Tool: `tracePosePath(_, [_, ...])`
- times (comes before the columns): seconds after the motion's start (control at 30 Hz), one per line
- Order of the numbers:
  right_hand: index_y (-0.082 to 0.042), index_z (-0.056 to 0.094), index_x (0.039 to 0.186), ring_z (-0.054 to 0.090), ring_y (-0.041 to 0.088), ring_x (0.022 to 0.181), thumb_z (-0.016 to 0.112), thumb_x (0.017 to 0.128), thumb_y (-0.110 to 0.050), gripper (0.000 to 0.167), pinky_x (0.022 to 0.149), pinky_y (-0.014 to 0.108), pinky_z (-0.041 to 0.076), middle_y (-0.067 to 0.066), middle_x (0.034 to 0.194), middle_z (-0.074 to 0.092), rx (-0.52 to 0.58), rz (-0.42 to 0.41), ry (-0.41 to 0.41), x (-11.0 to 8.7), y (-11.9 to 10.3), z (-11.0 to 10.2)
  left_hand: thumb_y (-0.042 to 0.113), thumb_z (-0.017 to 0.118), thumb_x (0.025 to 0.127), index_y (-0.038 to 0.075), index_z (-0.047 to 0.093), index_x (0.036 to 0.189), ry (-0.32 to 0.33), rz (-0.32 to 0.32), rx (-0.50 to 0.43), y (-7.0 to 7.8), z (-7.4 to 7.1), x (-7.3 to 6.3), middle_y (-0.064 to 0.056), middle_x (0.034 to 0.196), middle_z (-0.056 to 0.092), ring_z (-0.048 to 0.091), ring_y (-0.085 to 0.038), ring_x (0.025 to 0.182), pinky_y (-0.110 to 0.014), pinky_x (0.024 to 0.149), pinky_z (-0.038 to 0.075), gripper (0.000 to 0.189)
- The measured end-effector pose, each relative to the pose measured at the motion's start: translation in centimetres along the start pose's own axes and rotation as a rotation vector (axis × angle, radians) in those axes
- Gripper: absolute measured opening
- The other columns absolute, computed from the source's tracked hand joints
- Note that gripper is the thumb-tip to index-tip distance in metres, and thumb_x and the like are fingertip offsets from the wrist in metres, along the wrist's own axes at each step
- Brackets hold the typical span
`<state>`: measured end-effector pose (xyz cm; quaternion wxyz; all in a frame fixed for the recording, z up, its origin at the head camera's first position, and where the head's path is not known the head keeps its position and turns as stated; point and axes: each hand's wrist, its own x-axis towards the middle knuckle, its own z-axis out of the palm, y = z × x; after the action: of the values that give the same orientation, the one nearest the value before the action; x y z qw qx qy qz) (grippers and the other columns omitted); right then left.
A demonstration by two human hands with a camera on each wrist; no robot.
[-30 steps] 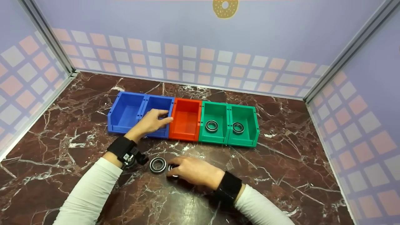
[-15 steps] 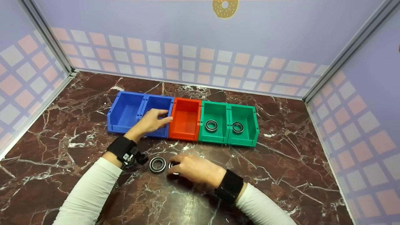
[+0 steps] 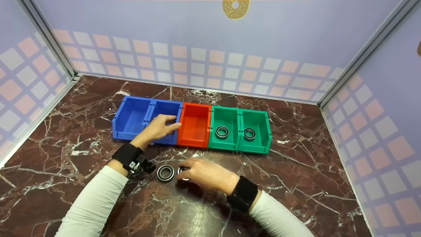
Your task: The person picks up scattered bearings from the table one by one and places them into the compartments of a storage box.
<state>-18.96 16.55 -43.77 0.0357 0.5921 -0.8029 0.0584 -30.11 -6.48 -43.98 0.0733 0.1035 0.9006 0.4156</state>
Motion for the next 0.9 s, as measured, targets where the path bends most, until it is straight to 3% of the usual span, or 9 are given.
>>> tracePosePath(0.3, [-0.023,0.071,0.12,0.06,0.024,0.124,0.071,0.09,-0.014,0.032,0.104,0.035,0.052,0.012,0.134,0.063,0.0,-0.014,0.049,-0.2,0.3,-0.5,0.033,0.062,0.098,-0.003,0.051,0.141,0.003,-0.003,0.004,0.2,0.0,-0.1,-0.021,0.145,0.053,0.045,-0.034,0.14,-0.043,0.117,0.038,0.057])
tracePosePath(0.9, [-0.026,0.069,0.125,0.058,0.022,0.127,0.074,0.086,-0.009,0.042,0.105,0.034,0.051,0.008,0.137,0.061,-0.023,-0.003,0.067,0.1,0.8,-1.7,0.035,0.061,0.098,-0.004,0.049,0.142,-0.007,0.005,0.002,0.1,-0.1,-0.2,-0.021,0.146,0.052,0.045,-0.033,0.14,-0.043,0.117,0.038,0.06])
